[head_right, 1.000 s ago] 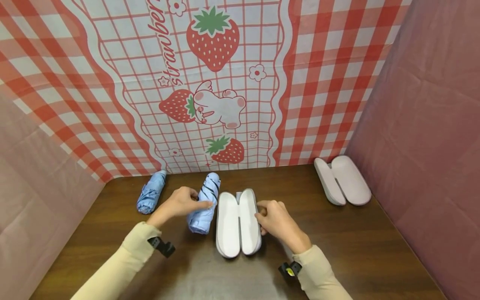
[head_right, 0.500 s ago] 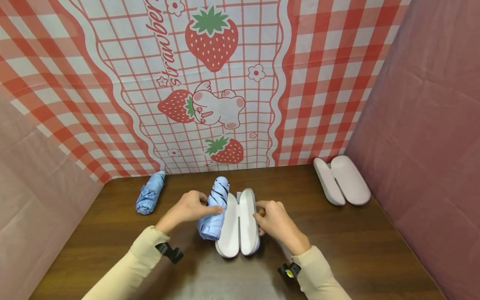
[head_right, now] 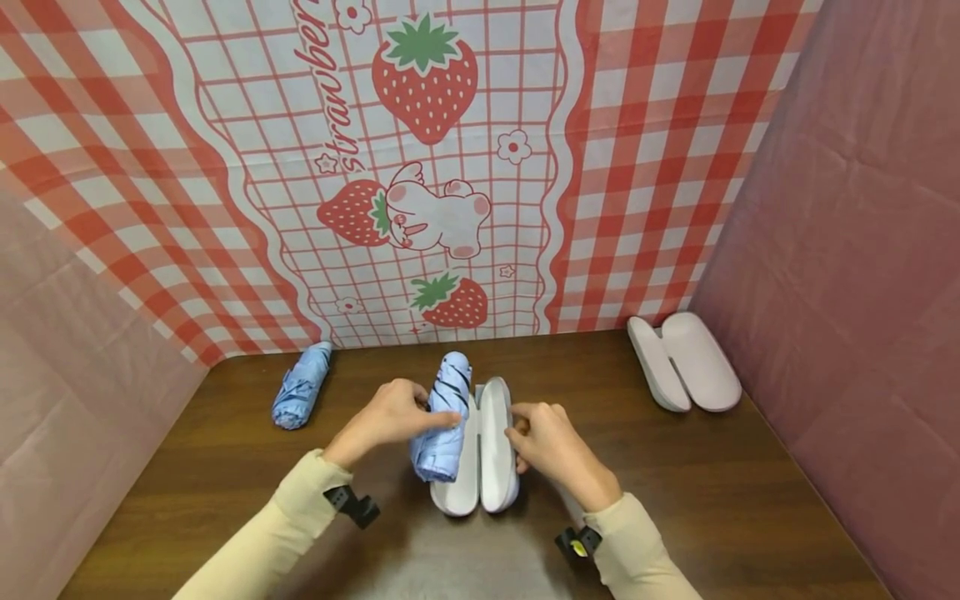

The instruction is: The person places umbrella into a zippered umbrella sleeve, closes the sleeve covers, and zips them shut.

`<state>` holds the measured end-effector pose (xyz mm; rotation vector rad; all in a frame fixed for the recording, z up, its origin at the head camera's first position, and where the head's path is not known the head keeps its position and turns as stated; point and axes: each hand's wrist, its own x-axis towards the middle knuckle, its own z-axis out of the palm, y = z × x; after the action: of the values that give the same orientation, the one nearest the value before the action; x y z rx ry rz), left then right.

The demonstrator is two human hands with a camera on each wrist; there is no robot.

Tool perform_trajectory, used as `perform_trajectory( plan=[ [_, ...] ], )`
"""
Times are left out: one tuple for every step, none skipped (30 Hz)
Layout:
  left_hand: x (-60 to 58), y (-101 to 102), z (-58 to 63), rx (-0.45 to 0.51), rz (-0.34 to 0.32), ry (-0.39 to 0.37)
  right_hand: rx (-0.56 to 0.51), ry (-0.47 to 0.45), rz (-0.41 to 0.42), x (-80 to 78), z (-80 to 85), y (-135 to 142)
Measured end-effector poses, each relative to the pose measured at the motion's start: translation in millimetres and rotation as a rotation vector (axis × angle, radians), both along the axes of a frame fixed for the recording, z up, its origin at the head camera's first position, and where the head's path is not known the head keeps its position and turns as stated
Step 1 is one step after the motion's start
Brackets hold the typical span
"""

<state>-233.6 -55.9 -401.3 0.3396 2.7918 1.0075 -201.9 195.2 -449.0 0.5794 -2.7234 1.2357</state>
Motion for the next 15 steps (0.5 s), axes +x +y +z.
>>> perform_trajectory(
  plan=[
    [0.4,2,-1.6,0.003,-0.001,-0.009,-0.003,-0.001,0.001,0.1,0.2,0],
    [1.1,3,-3.2,0.008,0.0,-0.023,-0.003,-0.001,0.001,0.2,0.3,0],
    [1.6,5,-5.3,0.012,0.0,-0.032,-0.002,0.0,0.001,0.2,0.6,0],
    [1.9,6,-7.4,0.013,0.0,-0.036,0.001,0.002,0.0,0.2,0.7,0],
    [2.1,7,-9.7,0.011,0.003,-0.045,0.004,0.005,0.0,0.1,0.8,0],
    [2.5,7,-11.8,0.009,0.006,-0.054,0.006,0.006,0.001,0.0,1.0,0],
    [3.0,8,-13.6,0.005,0.009,-0.063,0.008,0.008,0.001,0.0,1.1,0],
    [3.3,9,-15.3,0.003,0.012,-0.071,0.011,0.01,0.0,0.1,1.2,0],
    [3.3,9,-17.0,-0.002,0.015,-0.078,0.011,0.009,0.0,0.1,1.3,0],
    [3.4,9,-18.4,-0.002,0.018,-0.087,0.011,0.01,-0.001,0.3,1.5,0],
    [3.4,10,-19.5,0.0,0.023,-0.1,0.01,0.009,-0.002,0.4,1.7,0],
    [3.3,10,-20.5,0.006,0.026,-0.109,0.01,0.009,-0.003,0.5,1.8,0],
    [3.1,10,-21.5,0.012,0.03,-0.117,0.01,0.01,-0.004,0.6,1.9,0],
    [2.9,11,-22.3,0.019,0.032,-0.122,0.01,0.009,-0.003,0.7,1.8,0],
    [2.5,11,-23.3,0.024,0.033,-0.125,0.011,0.011,-0.003,0.8,1.9,0]
  ],
)
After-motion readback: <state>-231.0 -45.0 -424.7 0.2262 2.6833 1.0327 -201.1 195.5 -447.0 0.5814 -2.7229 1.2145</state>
